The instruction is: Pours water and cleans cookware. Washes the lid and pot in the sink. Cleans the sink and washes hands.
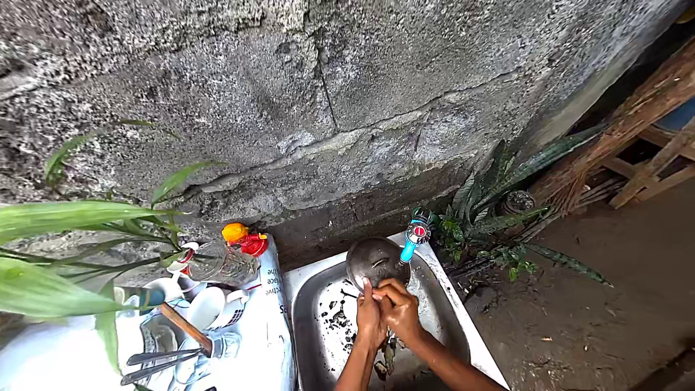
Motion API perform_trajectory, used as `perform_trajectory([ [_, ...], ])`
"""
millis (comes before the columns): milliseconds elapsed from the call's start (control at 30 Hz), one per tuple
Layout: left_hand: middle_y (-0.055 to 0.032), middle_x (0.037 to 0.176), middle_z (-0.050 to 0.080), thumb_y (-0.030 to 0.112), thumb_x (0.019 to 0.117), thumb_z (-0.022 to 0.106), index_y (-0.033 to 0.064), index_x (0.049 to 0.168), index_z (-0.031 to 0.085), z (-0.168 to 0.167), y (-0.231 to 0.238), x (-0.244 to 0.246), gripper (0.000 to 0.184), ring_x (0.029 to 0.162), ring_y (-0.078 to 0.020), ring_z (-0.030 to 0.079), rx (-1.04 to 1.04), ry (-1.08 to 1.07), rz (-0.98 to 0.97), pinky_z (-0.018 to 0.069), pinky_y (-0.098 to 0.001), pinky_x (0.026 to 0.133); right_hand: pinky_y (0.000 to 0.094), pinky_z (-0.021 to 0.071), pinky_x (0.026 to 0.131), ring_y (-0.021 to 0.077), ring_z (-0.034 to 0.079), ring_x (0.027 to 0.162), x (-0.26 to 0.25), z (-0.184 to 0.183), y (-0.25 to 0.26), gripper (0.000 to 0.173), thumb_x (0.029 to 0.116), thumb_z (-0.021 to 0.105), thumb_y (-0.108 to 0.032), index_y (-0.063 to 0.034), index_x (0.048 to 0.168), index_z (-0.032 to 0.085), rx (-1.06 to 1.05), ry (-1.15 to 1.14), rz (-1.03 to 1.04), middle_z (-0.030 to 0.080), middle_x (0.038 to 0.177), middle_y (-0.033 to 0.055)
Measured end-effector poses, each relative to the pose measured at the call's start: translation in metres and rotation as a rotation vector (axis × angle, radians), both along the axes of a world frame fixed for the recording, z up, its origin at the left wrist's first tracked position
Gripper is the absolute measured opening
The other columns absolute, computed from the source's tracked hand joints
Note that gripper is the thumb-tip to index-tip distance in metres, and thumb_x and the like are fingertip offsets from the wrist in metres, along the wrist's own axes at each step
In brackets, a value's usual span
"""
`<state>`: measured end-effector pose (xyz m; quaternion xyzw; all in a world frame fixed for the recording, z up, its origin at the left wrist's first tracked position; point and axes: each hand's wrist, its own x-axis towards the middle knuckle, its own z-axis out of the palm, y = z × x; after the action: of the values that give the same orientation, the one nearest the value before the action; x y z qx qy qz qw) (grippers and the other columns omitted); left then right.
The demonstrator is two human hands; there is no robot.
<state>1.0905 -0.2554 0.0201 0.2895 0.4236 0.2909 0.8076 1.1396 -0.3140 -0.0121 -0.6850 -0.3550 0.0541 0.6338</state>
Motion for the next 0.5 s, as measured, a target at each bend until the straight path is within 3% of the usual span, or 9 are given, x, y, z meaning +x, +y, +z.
perform_trajectory([
  [67, -0.0024, 0.069, 0.062, 0.03, 0.1126, 0.033, 0.0058, 0.09, 0.057, 0.004, 0.005, 0.004, 0.041, 0.062, -0.0098, 0.063, -0.019, -0.054, -0.026, 0.057, -0.0256, 0.062, 0.0243, 0.0568, 0.091, 0.0143, 0.069, 0.098, 0.003, -0.002, 0.004, 0.011, 0.0887, 0.066, -0.004, -0.0005, 0.089, 0.077, 0.056, -0.055, -0.013, 0.072, 0.099, 0.0111],
  [167, -0.0057, 0.078, 0.067, 0.031, 0.1123, 0.034, 0.0038, 0.103, 0.057, 0.007, 0.007, 0.006, 0.037, 0.07, -0.0124, 0.068, -0.054, -0.058, -0.014, 0.0592, -0.0285, 0.067, 0.0257, 0.0572, 0.086, 0.0162, 0.068, 0.093, 0.004, 0.007, 0.011, 0.014, 0.087, 0.064, -0.003, -0.0001, 0.091, 0.077, -0.009, -0.032, -0.153, 0.071, 0.097, 0.012],
  [267, -0.0092, 0.101, 0.069, 0.026, 0.1125, 0.035, 0.003, 0.122, 0.051, 0.008, 0.003, 0.002, 0.03, 0.09, -0.0156, 0.07, -0.057, -0.095, -0.016, 0.0598, -0.0316, 0.082, 0.0417, 0.0583, 0.081, 0.0291, 0.069, 0.089, 0.031, 0.019, 0.016, 0.013, 0.0931, 0.064, -0.005, 0.006, 0.095, 0.071, -0.174, -0.023, -0.285, 0.069, 0.097, 0.0202],
  [333, -0.0092, 0.1, 0.069, 0.027, 0.1126, 0.033, 0.0022, 0.121, 0.053, 0.004, -0.003, 0.001, 0.032, 0.09, -0.0154, 0.07, -0.03, -0.08, -0.02, 0.0595, -0.0319, 0.083, 0.0457, 0.0582, 0.089, 0.033, 0.07, 0.097, 0.025, 0.018, 0.015, 0.014, 0.0942, 0.063, -0.005, 0.0058, 0.095, 0.073, -0.215, -0.063, -0.232, 0.07, 0.101, 0.0213],
  [400, -0.0076, 0.09, 0.07, 0.029, 0.1129, 0.032, 0.0026, 0.113, 0.058, 0.002, -0.004, 0.004, 0.037, 0.083, -0.0141, 0.07, -0.008, -0.046, -0.021, 0.0597, -0.0316, 0.076, 0.0401, 0.0569, 0.093, 0.0292, 0.069, 0.1, 0.017, 0.018, 0.014, 0.016, 0.0926, 0.06, -0.007, 0.0007, 0.092, 0.075, -0.204, -0.163, -0.132, 0.071, 0.101, 0.0164],
  [500, -0.0102, 0.101, 0.068, 0.026, 0.1127, 0.034, 0.0017, 0.122, 0.051, -0.004, -0.01, -0.005, 0.03, 0.091, -0.0164, 0.07, -0.063, -0.072, 0.011, 0.0599, -0.0333, 0.083, 0.0488, 0.0553, 0.093, 0.0373, 0.069, 0.101, 0.04, 0.021, 0.01, 0.016, 0.0955, 0.061, -0.004, 0.0072, 0.098, 0.073, -0.375, -0.038, -0.132, 0.07, 0.105, 0.0245],
])
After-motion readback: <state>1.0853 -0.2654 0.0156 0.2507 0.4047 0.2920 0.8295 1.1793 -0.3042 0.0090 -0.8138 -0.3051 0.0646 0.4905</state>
